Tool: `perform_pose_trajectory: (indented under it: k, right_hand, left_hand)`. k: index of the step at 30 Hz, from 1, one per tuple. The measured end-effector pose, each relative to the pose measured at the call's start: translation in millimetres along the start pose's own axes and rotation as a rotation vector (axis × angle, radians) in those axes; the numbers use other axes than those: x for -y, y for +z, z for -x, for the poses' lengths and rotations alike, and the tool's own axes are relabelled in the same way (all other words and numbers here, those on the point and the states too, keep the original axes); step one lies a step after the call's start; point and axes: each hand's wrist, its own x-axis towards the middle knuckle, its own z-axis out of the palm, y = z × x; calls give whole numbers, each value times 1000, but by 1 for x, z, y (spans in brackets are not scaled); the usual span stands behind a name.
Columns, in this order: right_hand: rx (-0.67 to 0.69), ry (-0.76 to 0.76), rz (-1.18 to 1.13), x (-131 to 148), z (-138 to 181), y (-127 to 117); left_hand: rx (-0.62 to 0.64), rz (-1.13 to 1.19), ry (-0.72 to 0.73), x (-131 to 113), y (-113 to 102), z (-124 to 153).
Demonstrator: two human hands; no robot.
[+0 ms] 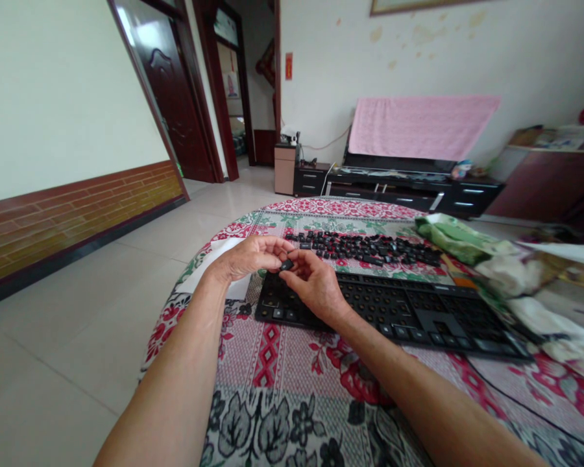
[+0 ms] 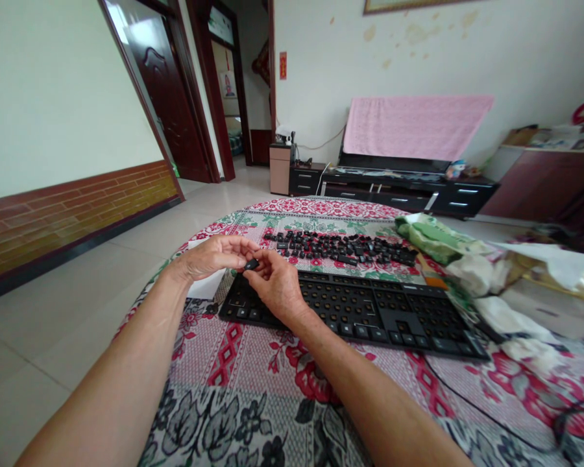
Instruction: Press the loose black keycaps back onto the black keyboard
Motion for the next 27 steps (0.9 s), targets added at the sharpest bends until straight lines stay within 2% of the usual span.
perform_pose_trajectory:
  k: [4,11,27]
  right_hand:
    - [32,-22,-80,-4,-1,-2]
    - [31,12,-79,-6,-2,-2]
    - [17,-1,-15,-6,-1,-2]
  left_hand:
    - [-40,5,31,0,-1,0]
    - [-76,2,47,3,-2,-1]
    - [-59,22,53,3,-3,-1]
